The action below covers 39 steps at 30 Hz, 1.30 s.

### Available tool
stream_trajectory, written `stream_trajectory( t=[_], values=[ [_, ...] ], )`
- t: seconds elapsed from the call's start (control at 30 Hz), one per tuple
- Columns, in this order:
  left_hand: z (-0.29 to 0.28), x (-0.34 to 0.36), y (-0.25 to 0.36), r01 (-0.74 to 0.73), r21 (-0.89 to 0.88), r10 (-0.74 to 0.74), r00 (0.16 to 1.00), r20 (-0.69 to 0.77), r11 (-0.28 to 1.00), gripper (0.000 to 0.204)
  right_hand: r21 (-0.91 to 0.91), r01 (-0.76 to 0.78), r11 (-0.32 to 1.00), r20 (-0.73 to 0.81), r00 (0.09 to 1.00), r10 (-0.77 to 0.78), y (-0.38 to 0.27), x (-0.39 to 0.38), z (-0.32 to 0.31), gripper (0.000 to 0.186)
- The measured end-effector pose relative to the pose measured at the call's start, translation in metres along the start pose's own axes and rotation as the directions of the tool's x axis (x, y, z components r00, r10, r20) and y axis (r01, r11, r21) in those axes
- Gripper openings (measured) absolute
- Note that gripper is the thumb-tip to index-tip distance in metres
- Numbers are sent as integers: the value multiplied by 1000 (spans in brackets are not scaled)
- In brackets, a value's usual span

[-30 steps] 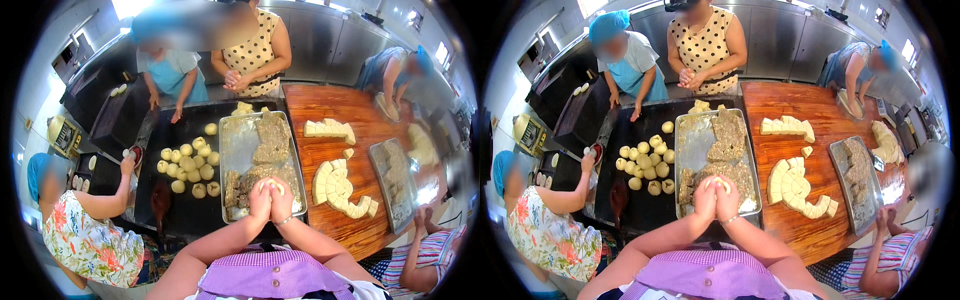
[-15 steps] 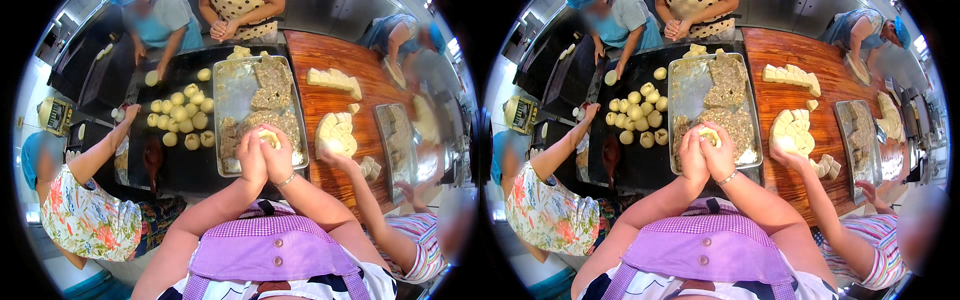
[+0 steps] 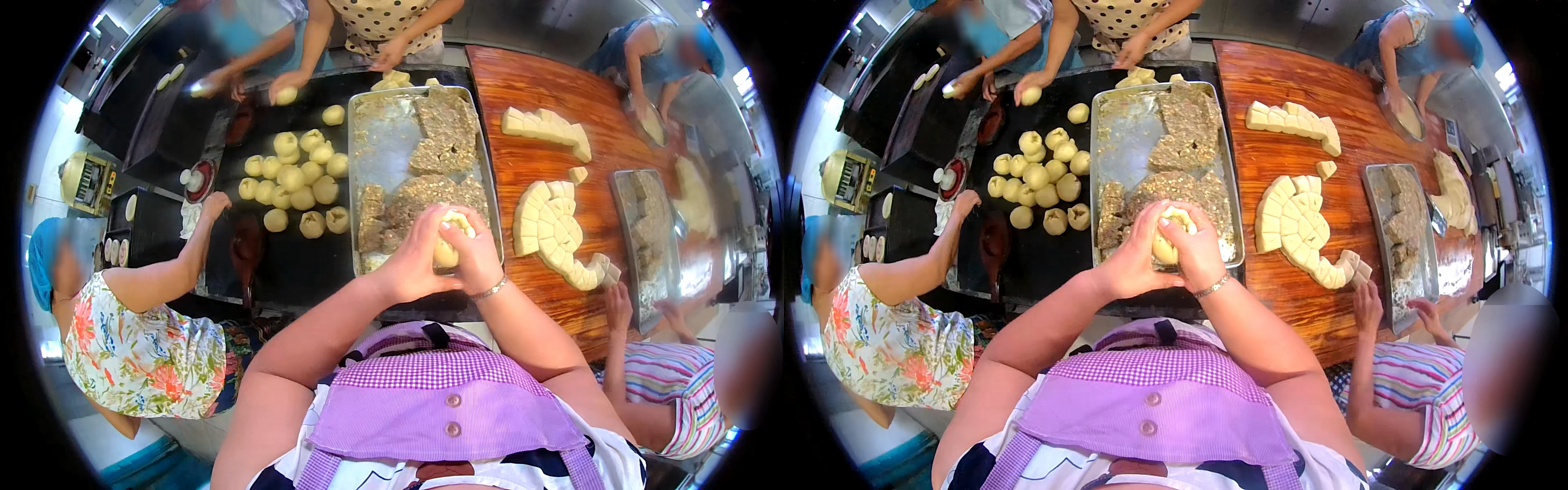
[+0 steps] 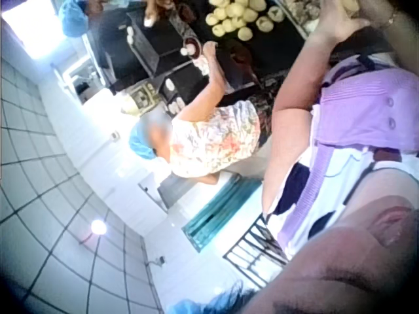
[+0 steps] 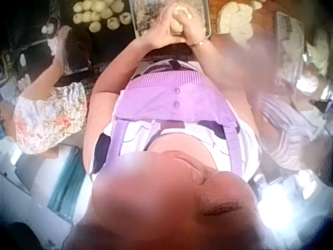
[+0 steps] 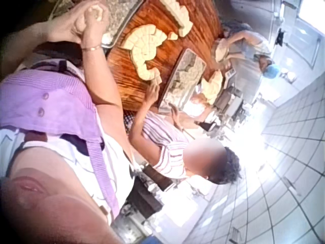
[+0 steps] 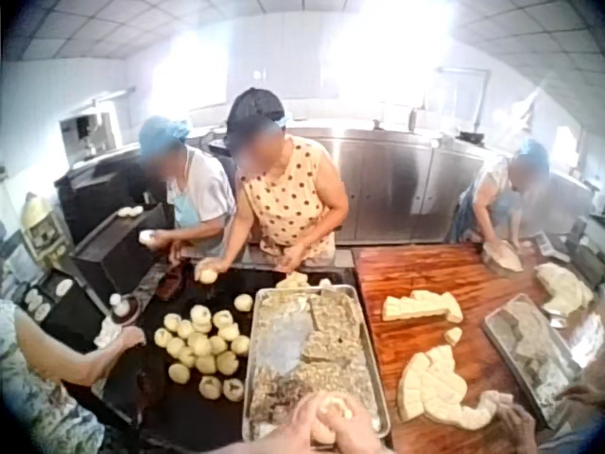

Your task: The person flattens pieces of dough, adds filling from a metal tray by hand, and pinches the edges together to form filled dough balls.

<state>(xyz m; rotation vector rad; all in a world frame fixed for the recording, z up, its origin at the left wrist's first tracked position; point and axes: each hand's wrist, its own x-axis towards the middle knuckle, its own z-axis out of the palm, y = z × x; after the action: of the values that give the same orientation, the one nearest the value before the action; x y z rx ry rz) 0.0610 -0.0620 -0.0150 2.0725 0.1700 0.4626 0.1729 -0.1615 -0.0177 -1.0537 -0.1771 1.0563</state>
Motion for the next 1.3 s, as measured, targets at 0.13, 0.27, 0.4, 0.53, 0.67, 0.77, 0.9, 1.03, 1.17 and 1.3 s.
stream_trajectory(
  t=[0.13, 0.27, 0.4, 0.53, 0.67, 0.77, 0.9, 1.03, 1.17, 1.3],
  values=[
    [-13, 9, -4, 194, -103, -187, 980, 71, 976, 113, -379, 277, 883, 157, 960, -234, 10, -6, 4, 47],
    [-20, 8, 15, 200, -462, -233, 972, -15, 864, 111, -415, 434, 799, 293, 896, -335, -13, -13, 3, 51],
    [-31, 16, 22, 56, -296, -50, 998, 26, 953, 103, 93, -54, 994, 217, 976, 32, -25, -5, 2, 48],
    [-28, 17, 19, -6, -62, 10, 998, 63, 998, 89, 209, -362, 909, 416, 874, 252, -33, -11, 3, 41],
    [-27, 14, 3, -84, -7, 84, 992, 95, 996, 89, 117, -277, 954, 411, 888, 207, -25, -15, 6, 37],
    [-24, 13, 5, -73, 5, 73, 997, -28, 997, 94, 177, -175, 968, 322, 940, 111, -16, -13, 6, 38],
    [-25, 6, 21, -29, 3, 29, 1000, 4, 1000, 99, 188, -213, 959, 406, 906, 121, -21, -15, 5, 42],
    [-26, 12, 13, -212, 169, 197, 975, 99, 963, 103, 75, -173, 982, 324, 936, 140, -14, -18, 4, 50],
    [-25, 13, 18, -135, 61, 137, 990, -41, 989, 97, 137, -85, 987, 318, 947, 37, -15, -19, 9, 53],
    [-11, 8, 21, -104, -175, 64, 973, -221, 979, 85, 76, 115, 990, 371, 919, -135, -11, -14, 8, 73]
  ],
)
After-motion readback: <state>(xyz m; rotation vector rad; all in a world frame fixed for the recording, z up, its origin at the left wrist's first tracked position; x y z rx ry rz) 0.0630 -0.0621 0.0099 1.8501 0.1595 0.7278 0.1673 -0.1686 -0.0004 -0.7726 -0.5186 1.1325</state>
